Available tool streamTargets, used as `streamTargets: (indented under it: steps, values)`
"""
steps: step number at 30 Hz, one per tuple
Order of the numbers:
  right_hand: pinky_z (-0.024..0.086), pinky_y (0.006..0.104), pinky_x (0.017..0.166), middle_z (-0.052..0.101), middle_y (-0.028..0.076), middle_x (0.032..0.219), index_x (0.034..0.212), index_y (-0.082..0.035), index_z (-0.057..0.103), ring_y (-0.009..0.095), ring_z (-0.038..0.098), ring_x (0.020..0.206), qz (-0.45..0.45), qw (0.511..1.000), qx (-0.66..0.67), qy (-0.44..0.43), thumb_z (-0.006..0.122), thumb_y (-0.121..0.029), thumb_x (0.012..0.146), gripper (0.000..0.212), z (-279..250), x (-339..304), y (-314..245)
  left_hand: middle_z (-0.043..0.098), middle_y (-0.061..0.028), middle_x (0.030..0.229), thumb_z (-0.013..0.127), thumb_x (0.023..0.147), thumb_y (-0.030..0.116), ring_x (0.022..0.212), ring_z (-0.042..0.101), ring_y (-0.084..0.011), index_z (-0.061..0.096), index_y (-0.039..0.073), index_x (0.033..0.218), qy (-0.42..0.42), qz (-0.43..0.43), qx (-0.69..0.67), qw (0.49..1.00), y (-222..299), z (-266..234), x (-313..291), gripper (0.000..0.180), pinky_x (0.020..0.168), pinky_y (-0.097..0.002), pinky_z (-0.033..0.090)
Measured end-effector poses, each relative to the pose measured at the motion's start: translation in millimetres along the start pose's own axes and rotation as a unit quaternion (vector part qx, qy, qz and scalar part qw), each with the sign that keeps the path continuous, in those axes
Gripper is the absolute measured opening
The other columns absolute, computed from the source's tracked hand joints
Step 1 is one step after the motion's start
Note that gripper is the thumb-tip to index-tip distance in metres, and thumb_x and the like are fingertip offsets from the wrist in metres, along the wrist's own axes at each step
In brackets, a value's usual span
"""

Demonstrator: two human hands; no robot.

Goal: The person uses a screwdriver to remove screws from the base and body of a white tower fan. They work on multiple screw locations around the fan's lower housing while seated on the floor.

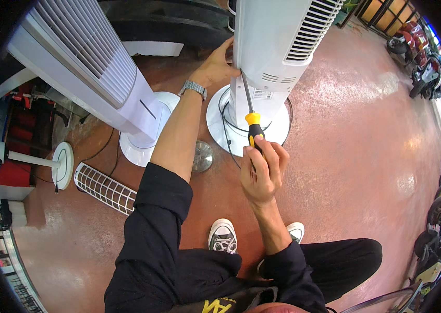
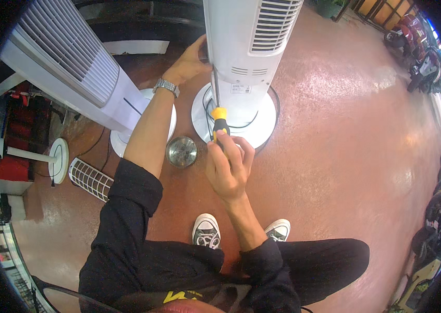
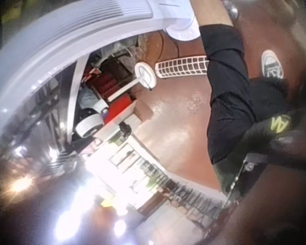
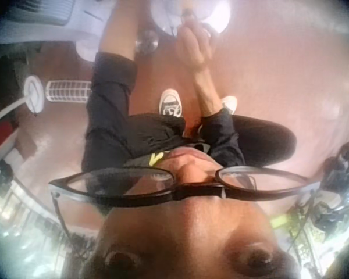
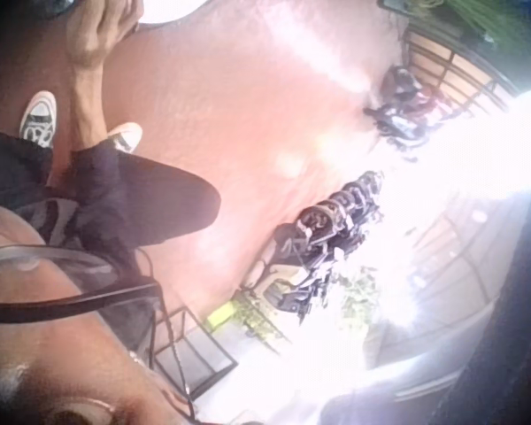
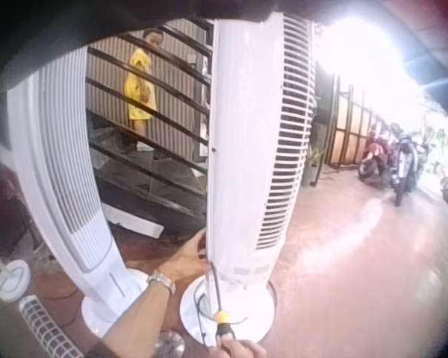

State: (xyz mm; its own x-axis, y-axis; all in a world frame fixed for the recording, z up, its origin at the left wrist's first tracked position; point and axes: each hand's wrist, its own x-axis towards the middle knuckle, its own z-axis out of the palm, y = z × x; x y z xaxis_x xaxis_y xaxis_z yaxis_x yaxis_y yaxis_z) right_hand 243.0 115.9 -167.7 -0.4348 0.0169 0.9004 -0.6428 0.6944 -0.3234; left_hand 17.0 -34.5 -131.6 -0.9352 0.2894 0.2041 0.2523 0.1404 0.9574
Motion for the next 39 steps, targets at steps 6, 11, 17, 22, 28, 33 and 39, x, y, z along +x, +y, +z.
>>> streamTargets:
  steps: [6,11,17,22,28,33,39]
  values:
    - [0.056,0.0333,0.084,0.062,0.021,0.12,0.12,0.001,0.061,0.026,0.065,0.1,0.236,0.97,0.061,0.024,0.068,-0.003,0.09,0.031,20,-7,-20,0.041,-0.0167,0.15,0.074,0.062,-0.01,0.139,0.04,-0.0285,0.029,0.001,0.152,-0.016,-0.022,-0.032,0.999,-4,-3,0,0.101,0.115,-0.0355,0.035]
    - [0.051,0.0255,0.058,0.062,0.015,0.108,0.144,0.0,0.038,0.014,0.064,0.077,0.615,0.663,0.425,0.029,0.051,-0.02,0.104,0.047,18,23,-42,0.043,-0.017,0.148,0.074,0.065,-0.008,0.139,0.039,-0.0271,0.033,0.0,0.149,-0.009,-0.009,0.026,1.0,-5,-3,4,0.094,0.114,-0.034,0.035]
    - [0.037,0.0192,0.046,0.052,0.005,0.078,0.099,-0.006,0.046,0.008,0.039,0.052,0.689,0.309,0.647,0.103,0.036,-0.041,0.107,0.037,0,41,-30,0.049,-0.0153,0.143,0.072,0.068,-0.007,0.136,0.043,-0.0259,0.039,0.0,0.147,0.016,-0.02,-0.034,0.999,-9,-7,-1,0.086,0.112,-0.033,0.036]
    - [0.034,0.0207,0.044,0.049,0.004,0.077,0.101,-0.005,0.047,0.008,0.04,0.052,0.691,0.314,0.644,0.095,0.039,-0.04,0.107,0.036,-1,43,-28,0.053,-0.0127,0.137,0.068,0.071,-0.006,0.129,0.049,-0.0242,0.042,0.0,0.145,0.021,-0.002,-0.016,1.0,-2,2,-4,0.078,0.109,-0.0328,0.038]
    - [0.041,0.0214,0.045,0.052,0.002,0.08,0.147,-0.003,0.038,0.007,0.052,0.056,0.592,0.737,0.324,-0.044,0.051,-0.021,0.104,0.049,10,30,-38,0.053,-0.0106,0.138,0.069,0.074,-0.005,0.13,0.049,-0.0221,0.043,0.004,0.145,-0.018,0.036,-0.005,0.999,-13,-2,3,0.077,0.109,-0.0345,0.039]
    - [0.04,0.0215,0.047,0.051,0.005,0.087,0.151,-0.004,0.031,0.009,0.052,0.058,0.642,0.649,0.408,-0.015,0.049,-0.025,0.105,0.053,10,36,-48,0.051,-0.0098,0.139,0.077,0.077,-0.003,0.125,0.051,-0.0178,0.033,0.001,0.149,-0.083,0.083,-0.155,0.981,-56,-21,20,0.085,0.107,-0.0327,0.042]
    - [0.042,0.0221,0.056,0.05,0.006,0.089,0.146,-0.009,0.034,0.01,0.05,0.068,0.654,0.558,0.504,0.083,0.042,-0.029,0.107,0.045,15,36,-57,0.051,-0.0089,0.14,0.074,0.08,-0.006,0.127,0.05,-0.0182,0.035,0.001,0.149,-0.134,0.051,-0.292,0.946,-46,-13,15,0.08,0.109,-0.0341,0.04]
